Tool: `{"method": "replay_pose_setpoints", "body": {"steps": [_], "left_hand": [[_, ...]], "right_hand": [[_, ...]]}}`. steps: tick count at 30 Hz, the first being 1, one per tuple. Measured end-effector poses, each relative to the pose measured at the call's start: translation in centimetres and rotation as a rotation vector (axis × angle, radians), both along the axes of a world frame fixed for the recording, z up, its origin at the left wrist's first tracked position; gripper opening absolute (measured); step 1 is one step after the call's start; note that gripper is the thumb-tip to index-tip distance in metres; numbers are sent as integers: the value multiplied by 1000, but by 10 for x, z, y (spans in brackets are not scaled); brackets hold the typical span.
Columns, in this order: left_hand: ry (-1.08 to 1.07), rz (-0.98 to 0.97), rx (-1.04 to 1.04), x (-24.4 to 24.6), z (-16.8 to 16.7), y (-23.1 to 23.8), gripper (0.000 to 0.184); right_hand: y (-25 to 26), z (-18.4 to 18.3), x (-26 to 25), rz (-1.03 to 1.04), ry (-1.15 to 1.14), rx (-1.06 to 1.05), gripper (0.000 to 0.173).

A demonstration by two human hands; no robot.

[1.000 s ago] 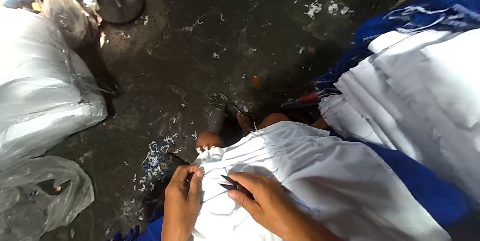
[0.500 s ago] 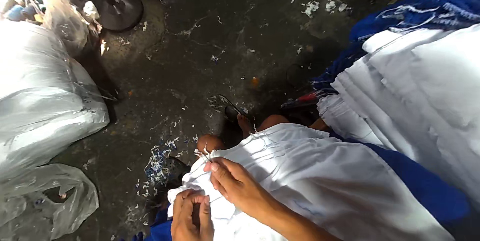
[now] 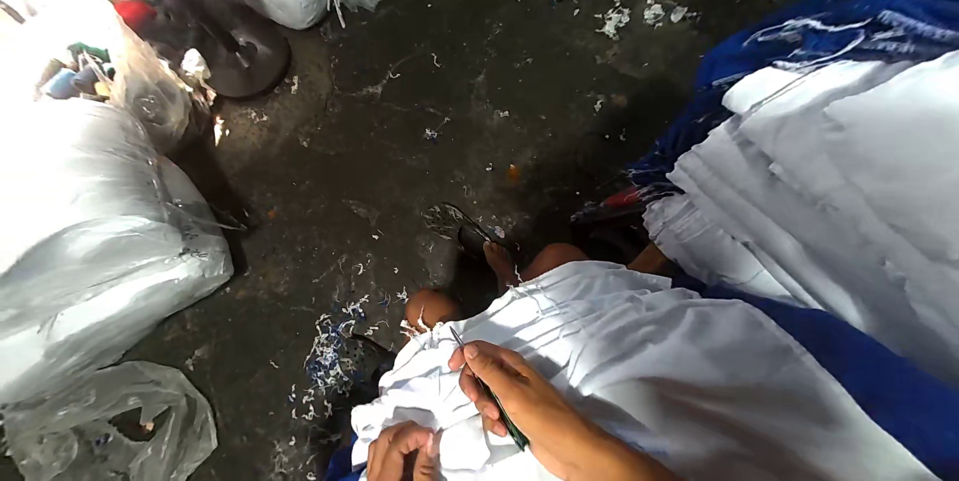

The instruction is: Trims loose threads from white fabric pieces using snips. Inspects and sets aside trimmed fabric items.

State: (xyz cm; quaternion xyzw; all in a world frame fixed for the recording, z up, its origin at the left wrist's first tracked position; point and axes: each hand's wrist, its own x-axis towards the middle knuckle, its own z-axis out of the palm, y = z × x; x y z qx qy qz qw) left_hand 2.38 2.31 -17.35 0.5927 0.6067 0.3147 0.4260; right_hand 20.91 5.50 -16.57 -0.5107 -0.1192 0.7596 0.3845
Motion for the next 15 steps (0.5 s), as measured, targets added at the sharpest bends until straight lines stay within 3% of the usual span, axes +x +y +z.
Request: {"method": "replay_pose_setpoints", "body": {"steps": [3,8,12,15], "left_hand": [[-70,68,-1,-3,0,1,9],[-80,99,-25,5,5,3,8],[132,-78,-75,11,14,23,42],[321,-189,15,13,9,36,19]], "right_hand": [[-2,0,-1,119,-141,79,29],[-16,-5,8,403,-653,524,37],[-19,-4,15,489,-740,556,40],[-17,-3,15,562,-718,477,42]]}}
